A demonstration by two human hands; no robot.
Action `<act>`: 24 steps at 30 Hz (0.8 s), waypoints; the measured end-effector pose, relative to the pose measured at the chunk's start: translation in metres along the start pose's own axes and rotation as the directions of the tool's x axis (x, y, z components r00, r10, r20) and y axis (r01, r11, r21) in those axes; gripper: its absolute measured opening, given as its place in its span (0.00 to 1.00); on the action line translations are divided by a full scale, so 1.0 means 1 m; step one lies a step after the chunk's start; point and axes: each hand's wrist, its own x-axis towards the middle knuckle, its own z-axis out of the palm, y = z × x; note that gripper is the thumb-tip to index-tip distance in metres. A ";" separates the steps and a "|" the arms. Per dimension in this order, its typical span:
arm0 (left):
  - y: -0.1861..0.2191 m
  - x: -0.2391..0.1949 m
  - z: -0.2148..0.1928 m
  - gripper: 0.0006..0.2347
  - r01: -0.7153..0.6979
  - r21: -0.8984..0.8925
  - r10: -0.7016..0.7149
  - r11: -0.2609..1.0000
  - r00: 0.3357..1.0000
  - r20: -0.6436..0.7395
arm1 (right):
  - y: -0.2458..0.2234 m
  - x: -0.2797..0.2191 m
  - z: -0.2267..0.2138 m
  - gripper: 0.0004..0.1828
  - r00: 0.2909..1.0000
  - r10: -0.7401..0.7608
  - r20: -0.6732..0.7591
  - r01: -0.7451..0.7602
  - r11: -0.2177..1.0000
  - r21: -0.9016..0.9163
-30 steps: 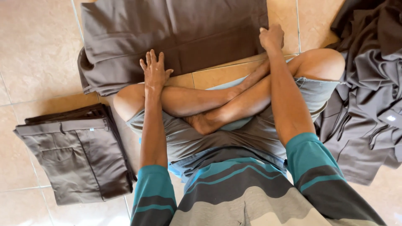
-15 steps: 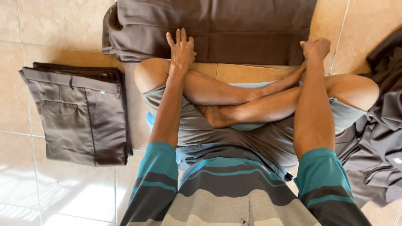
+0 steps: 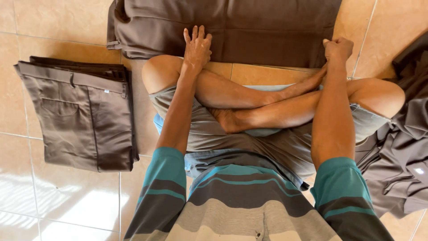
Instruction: The person sits cross-legged on a tiled floor and folds a pair of brown trousers by hand. They smooth the fabric, fold the legs together, and then fold the garment into a compact rectangle before placing it on a stack of similar trousers.
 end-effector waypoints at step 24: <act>0.038 -0.021 -0.038 0.23 -0.160 -0.244 0.132 0.956 0.983 -0.129 | -0.109 -0.092 -0.027 0.06 0.994 -0.015 -0.106 0.000 0.990 -0.141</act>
